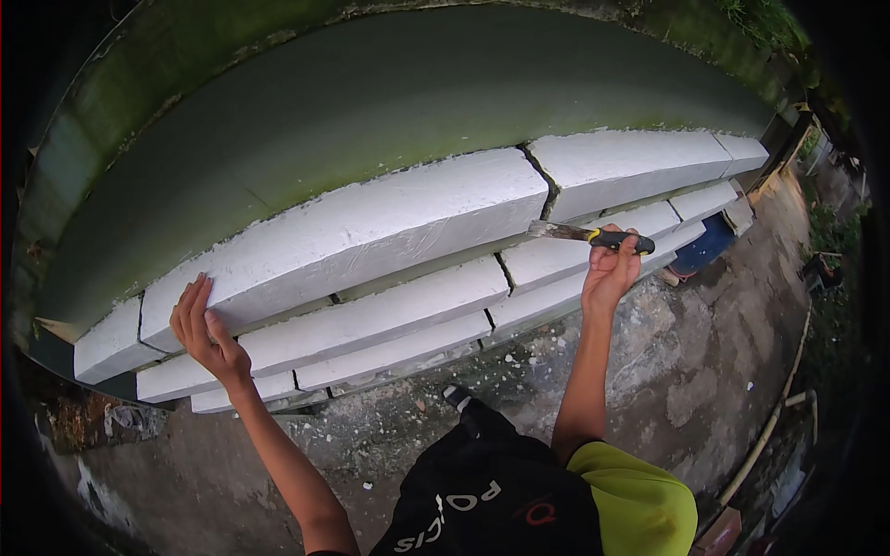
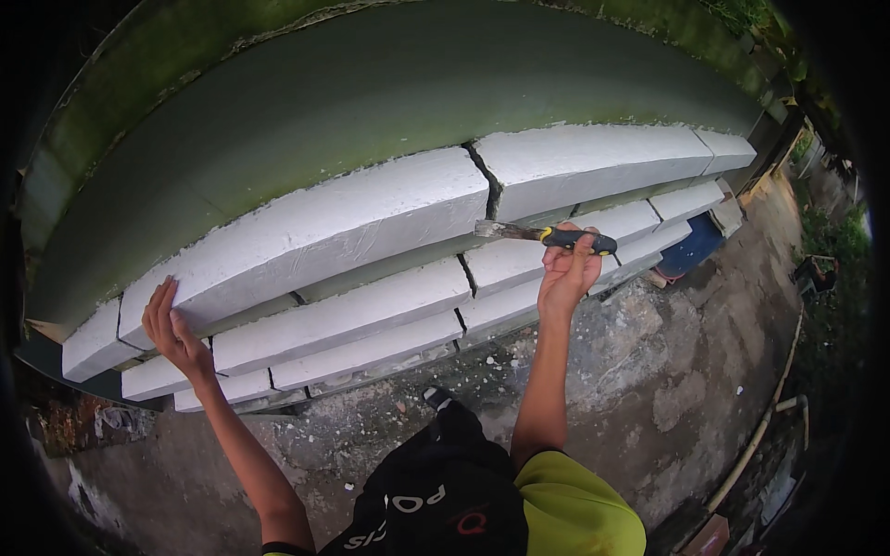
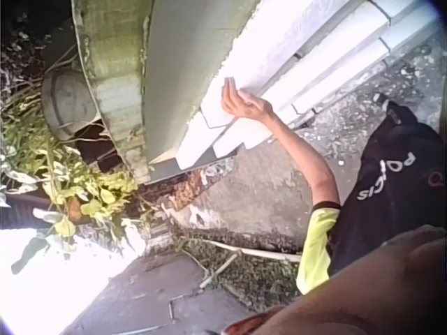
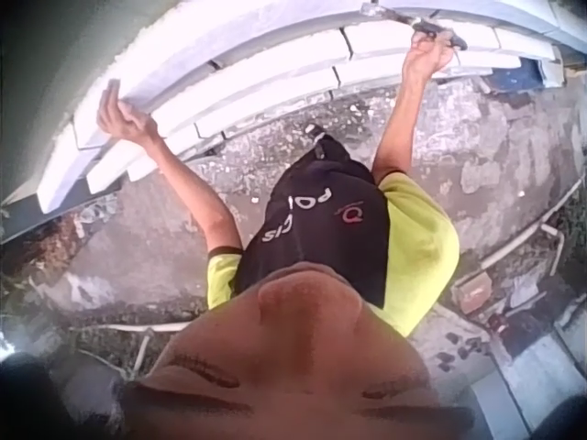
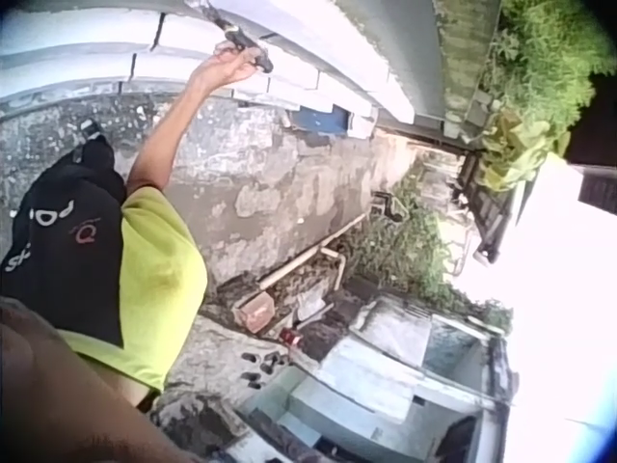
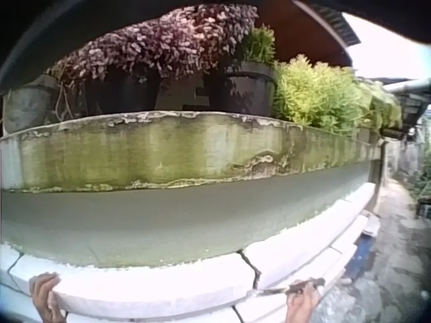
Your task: The person is using a putty knife to apply filler or plaster to the gaps in a decorative wall structure outdoors.
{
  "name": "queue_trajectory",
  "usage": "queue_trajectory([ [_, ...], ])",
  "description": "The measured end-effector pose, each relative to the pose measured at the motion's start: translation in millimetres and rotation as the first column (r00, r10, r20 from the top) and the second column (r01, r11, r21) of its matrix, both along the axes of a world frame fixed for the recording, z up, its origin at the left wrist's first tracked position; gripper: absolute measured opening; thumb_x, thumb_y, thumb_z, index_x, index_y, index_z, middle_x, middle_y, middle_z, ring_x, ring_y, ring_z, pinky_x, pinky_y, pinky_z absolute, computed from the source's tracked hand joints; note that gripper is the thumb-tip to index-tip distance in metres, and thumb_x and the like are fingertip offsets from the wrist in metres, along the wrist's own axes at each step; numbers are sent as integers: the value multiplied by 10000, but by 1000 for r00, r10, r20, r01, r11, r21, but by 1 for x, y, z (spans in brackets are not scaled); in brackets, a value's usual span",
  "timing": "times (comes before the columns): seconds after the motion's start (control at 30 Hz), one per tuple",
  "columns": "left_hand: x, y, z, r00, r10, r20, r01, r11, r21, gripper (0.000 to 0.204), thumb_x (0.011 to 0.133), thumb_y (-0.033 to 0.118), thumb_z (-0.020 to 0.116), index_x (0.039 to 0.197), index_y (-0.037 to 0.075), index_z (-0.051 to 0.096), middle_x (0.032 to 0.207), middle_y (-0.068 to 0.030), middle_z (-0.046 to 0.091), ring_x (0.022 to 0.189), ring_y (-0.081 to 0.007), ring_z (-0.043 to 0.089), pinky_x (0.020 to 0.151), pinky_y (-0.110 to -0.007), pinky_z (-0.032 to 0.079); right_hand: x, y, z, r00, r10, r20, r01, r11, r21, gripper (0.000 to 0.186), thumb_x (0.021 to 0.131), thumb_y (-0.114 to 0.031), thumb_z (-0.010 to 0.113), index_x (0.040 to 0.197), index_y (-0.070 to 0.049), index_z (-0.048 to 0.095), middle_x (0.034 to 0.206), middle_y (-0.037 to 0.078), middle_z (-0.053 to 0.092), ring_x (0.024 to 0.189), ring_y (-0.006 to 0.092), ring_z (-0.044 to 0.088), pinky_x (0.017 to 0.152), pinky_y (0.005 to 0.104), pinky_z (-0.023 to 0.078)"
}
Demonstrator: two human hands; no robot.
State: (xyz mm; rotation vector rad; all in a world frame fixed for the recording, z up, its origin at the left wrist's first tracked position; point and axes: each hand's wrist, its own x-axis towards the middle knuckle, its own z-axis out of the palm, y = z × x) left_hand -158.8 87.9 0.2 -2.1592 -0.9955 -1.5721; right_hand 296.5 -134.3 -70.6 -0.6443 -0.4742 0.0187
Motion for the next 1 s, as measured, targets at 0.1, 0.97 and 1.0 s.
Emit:
queue_trajectory([
  [0.1,0,1,-1,1000,2,-14,-2,1000,0,362,945,148,405,1142,41,688,1222,-108,670,1190,-293,550,1091,-419,328,-3,-2,0,998,18,61,-15,999,-44,365,1006,-337,567,1144,-16,460,956,153,651,536,113,516,479,225,396],
  [0.97,-4,-1,3,1000,-11,12,11,1000,-12,328,914,122,454,1122,54,698,1210,-90,676,1197,-278,552,1085,-407,330,-83,43,14,981,141,130,-129,986,-102,423,1008,-330,556,1205,-21,345,968,207,630,474,178,573,382,261,445],
  [1.0,-3,1,1,1000,-27,15,27,1000,-11,327,909,119,460,1123,55,699,1209,-90,676,1197,-277,552,1085,-407,330,-88,46,14,980,146,132,-133,986,-104,423,1008,-330,556,1205,-21,345,968,207,630,474,178,573,382,261,445],
])
